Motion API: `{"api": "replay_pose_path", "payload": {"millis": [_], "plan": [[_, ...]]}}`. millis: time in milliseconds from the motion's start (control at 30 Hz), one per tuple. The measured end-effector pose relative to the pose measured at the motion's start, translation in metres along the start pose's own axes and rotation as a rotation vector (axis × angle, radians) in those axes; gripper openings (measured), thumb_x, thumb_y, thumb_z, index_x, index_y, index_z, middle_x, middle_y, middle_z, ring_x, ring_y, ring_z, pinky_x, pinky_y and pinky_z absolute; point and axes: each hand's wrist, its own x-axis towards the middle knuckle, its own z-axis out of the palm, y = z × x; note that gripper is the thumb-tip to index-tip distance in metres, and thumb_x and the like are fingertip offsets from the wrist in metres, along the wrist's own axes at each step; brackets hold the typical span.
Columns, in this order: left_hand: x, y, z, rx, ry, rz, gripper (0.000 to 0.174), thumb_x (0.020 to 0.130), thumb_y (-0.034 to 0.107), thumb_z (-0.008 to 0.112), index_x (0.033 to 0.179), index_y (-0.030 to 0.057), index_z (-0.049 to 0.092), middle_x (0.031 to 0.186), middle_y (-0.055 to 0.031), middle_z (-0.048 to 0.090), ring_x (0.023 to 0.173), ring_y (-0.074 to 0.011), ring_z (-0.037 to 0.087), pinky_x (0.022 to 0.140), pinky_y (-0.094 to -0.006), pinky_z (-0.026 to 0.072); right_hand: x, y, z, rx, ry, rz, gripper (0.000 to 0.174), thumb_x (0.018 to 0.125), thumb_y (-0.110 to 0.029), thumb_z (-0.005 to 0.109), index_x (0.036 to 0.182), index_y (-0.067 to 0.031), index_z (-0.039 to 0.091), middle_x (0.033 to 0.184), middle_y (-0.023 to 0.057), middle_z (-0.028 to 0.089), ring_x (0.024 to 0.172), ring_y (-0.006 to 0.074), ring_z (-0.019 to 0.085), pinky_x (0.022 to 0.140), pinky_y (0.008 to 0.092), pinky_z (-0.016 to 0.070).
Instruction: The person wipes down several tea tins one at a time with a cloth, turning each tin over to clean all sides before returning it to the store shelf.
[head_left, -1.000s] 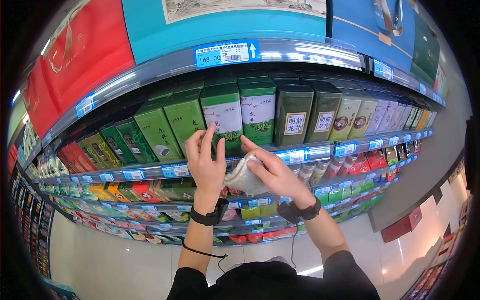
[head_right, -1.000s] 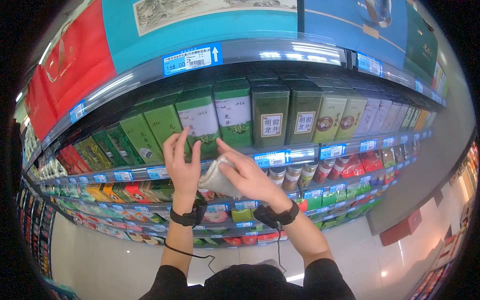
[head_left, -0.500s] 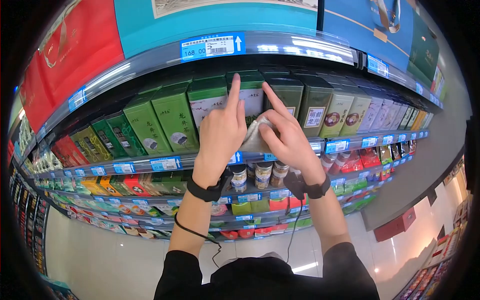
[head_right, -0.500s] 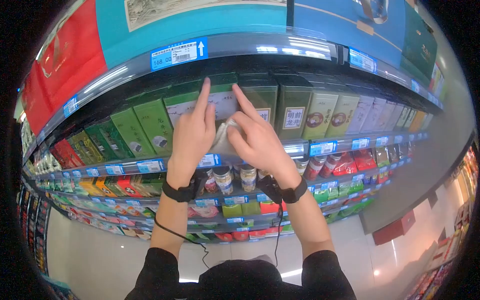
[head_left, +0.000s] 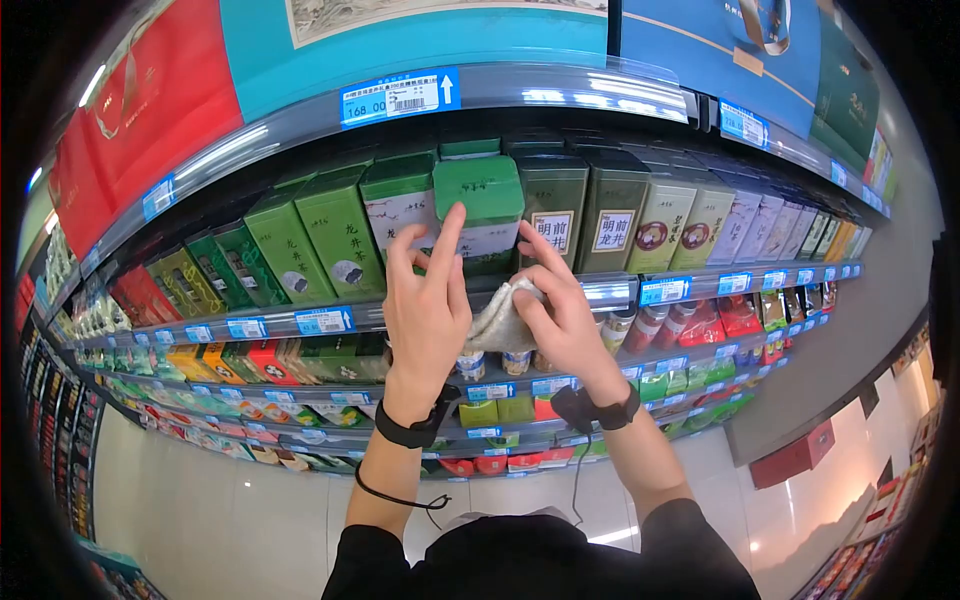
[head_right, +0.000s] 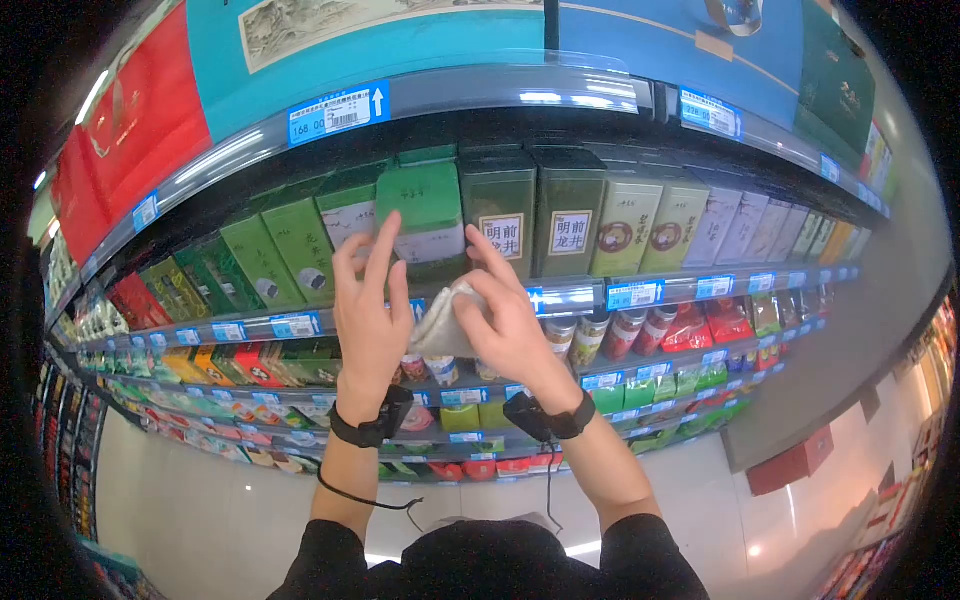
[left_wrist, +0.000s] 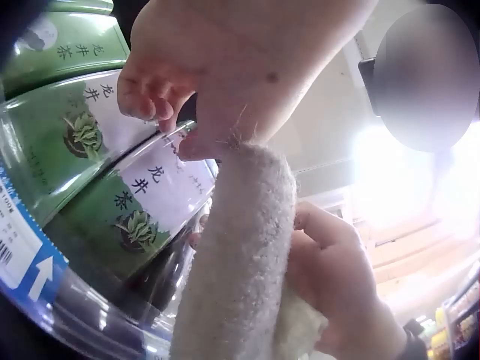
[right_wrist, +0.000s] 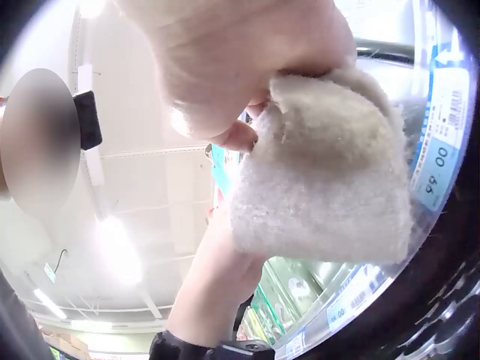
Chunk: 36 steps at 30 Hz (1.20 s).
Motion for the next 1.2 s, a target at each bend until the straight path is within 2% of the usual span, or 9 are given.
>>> {"api": "replay_pose_path", "payload": {"millis": [300,567,667,833,900,967,1000,1100,1200], "plan": [[-0.037,0.006,-0.005,-0.565,0.014,-0.281,0.049,0.099,0.006,0.058,0.146,-0.0036,0.050,0.143,-0.0211,0.057,0.127,-0.0320,0.058,0.105,-0.0409,0.0449,-0.017,-0.007,-0.006,0.024,-0.102,-0.041,0.016,0.090,-0.008,0.062,0.099,0.0036,0.066,0.164,0.0296,0.027,0.151,0.0431,0.032,0.120,0.0456,0.0288],[-0.072,-0.009,-0.030,-0.536,0.110,0.164,0.059,0.092,0.003,0.068,0.147,-0.0016,0.049,0.154,-0.0208,0.041,0.137,-0.0362,0.047,0.113,-0.0445,0.0382,-0.070,-0.059,-0.017,0.382,-0.142,0.018,0.019,0.092,-0.014,0.064,0.101,0.0007,0.070,0.166,0.0316,0.017,0.157,0.0384,0.019,0.123,0.0450,0.0198],[-0.099,0.001,-0.044,-1.154,0.048,-0.423,0.115,0.081,0.031,0.088,0.162,0.0043,0.011,0.159,-0.0143,0.033,0.141,-0.0289,0.044,0.114,-0.0429,0.0382,-0.093,-0.070,-0.001,0.628,-0.167,0.182,0.022,0.095,-0.018,0.063,0.104,0.0015,0.070,0.167,0.0299,0.016,0.157,0.0371,0.017,0.124,0.0440,0.0148],[-0.179,-0.019,-0.051,-1.636,-0.421,-1.074,0.105,0.085,0.064,0.073,0.158,0.0033,0.029,0.156,-0.0140,0.044,0.140,-0.0299,0.047,0.114,-0.0449,0.0415,-0.142,-0.069,0.041,0.774,-0.071,0.520,0.026,0.101,-0.015,0.055,0.115,0.0041,0.066,0.168,0.0247,0.019,0.157,0.0341,0.020,0.124,0.0432,0.0154],[-0.196,-0.020,-0.053,-1.714,-0.480,-1.359,0.093,0.093,0.071,0.056,0.155,0.0052,0.037,0.151,-0.0159,0.050,0.137,-0.0332,0.051,0.114,-0.0485,0.0423,-0.158,-0.069,0.046,0.789,0.023,0.608,0.028,0.104,-0.014,0.051,0.121,0.0042,0.063,0.163,0.0237,0.032,0.150,0.0331,0.036,0.122,0.0420,0.0251],[-0.219,-0.032,-0.046,-1.806,-0.471,-1.428,0.088,0.097,0.073,0.044,0.154,0.0055,0.038,0.149,-0.0180,0.052,0.134,-0.0354,0.054,0.112,-0.0507,0.0447,-0.164,-0.075,0.042,0.828,0.468,0.882,0.029,0.105,-0.013,0.049,0.126,0.0036,0.060,0.152,0.0209,0.049,0.136,0.0310,0.052,0.115,0.0402,0.0379],[-0.226,-0.037,-0.045,-1.957,-0.450,-1.471,0.089,0.097,0.073,0.041,0.154,0.0055,0.038,0.149,-0.0185,0.052,0.133,-0.0359,0.055,0.111,-0.0517,0.0459,-0.159,-0.077,0.040,0.762,0.510,0.720,0.030,0.104,-0.021,0.051,0.124,0.0004,0.057,0.142,0.0205,0.057,0.122,0.0322,0.062,0.101,0.0428,0.0501],[-0.238,-0.041,-0.043,-2.155,-0.375,-1.599,0.098,0.094,0.081,0.034,0.155,0.0043,0.034,0.153,-0.0193,0.047,0.129,-0.0410,0.056,0.104,-0.0645,0.0471,-0.153,-0.082,0.048,0.459,0.572,0.423,0.027,0.104,-0.021,0.054,0.121,-0.0003,0.058,0.139,0.0206,0.060,0.123,0.0318,0.061,0.104,0.0442,0.0484],[-0.229,-0.033,-0.050,-1.966,-0.464,-1.616,0.092,0.096,0.078,0.038,0.154,0.0062,0.038,0.142,-0.0194,0.056,0.123,-0.0350,0.061,0.105,-0.0527,0.0505,-0.172,-0.094,0.064,0.241,0.046,0.428,0.026,0.101,-0.016,0.058,0.123,-0.0017,0.060,0.140,0.0190,0.061,0.141,0.0351,0.049,0.116,0.0496,0.0379]]}}
